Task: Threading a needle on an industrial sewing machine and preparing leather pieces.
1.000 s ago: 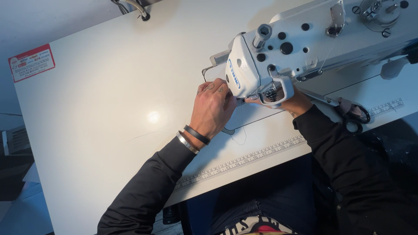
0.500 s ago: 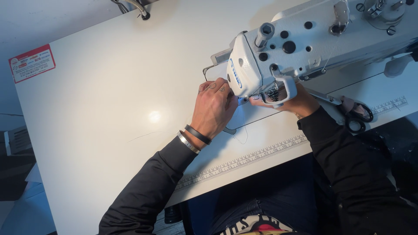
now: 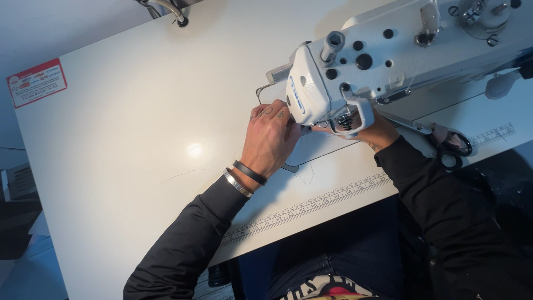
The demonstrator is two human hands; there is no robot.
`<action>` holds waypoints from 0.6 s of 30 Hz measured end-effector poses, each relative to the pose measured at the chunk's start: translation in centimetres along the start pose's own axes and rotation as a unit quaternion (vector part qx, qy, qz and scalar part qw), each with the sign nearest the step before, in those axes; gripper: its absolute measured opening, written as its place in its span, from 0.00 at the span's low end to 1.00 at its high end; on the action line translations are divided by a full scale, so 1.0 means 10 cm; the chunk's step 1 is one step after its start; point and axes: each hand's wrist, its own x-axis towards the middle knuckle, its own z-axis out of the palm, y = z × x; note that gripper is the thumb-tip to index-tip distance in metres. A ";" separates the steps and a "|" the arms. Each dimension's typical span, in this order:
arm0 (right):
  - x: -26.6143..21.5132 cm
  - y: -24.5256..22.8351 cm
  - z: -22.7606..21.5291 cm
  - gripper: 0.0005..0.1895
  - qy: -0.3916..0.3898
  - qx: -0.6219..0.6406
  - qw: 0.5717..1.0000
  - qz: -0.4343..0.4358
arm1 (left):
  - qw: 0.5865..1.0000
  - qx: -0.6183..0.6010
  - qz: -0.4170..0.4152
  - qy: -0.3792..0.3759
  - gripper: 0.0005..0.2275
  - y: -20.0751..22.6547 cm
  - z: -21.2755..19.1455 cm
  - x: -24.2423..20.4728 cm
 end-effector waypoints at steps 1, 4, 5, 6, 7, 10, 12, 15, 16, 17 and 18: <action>0.01 0.01 0.00 0.38 -0.009 0.015 1.000 0.021 | 1.000 -0.003 0.003 0.003 0.05 0.00 -0.01 0.00; 0.02 -0.74 -0.07 0.32 -0.030 -0.039 0.999 -0.007 | 1.000 -0.001 0.002 0.004 0.05 0.02 0.00 0.01; 0.02 -0.82 -0.07 0.32 -0.031 -0.039 0.999 -0.008 | 1.000 0.001 0.001 0.006 0.05 0.01 0.00 0.00; 0.02 -0.90 -0.06 0.31 -0.019 -0.048 0.997 -0.054 | 1.000 0.003 -0.003 0.006 0.06 0.00 0.00 -0.01; 0.02 -0.98 -0.06 0.31 -0.006 -0.058 0.993 -0.098 | 1.000 0.004 -0.006 0.005 0.06 -0.01 0.01 -0.02; 0.00 -0.95 -0.07 0.31 0.009 -0.066 0.993 -0.099 | 1.000 0.004 -0.003 0.012 0.06 0.00 0.02 -0.01; 0.01 -0.95 -0.06 0.32 0.005 -0.034 0.996 -0.086 | 1.000 0.005 -0.003 0.010 0.06 -0.01 0.00 0.00; -0.04 -1.01 -0.07 0.33 0.006 0.005 0.997 -0.074 | 1.000 0.003 -0.004 0.007 0.05 0.01 0.01 -0.01; -0.04 -1.05 -0.07 0.34 0.012 0.015 0.997 -0.081 | 1.000 0.005 -0.003 0.007 0.05 0.01 0.01 -0.01; -0.03 -0.87 -0.06 0.34 0.011 0.015 0.997 -0.081 | 1.000 0.006 -0.004 0.007 0.05 0.00 0.00 -0.01; -0.01 -0.68 -0.04 0.34 0.024 -0.025 0.996 -0.077 | 1.000 0.010 -0.002 0.007 0.05 -0.01 0.00 -0.01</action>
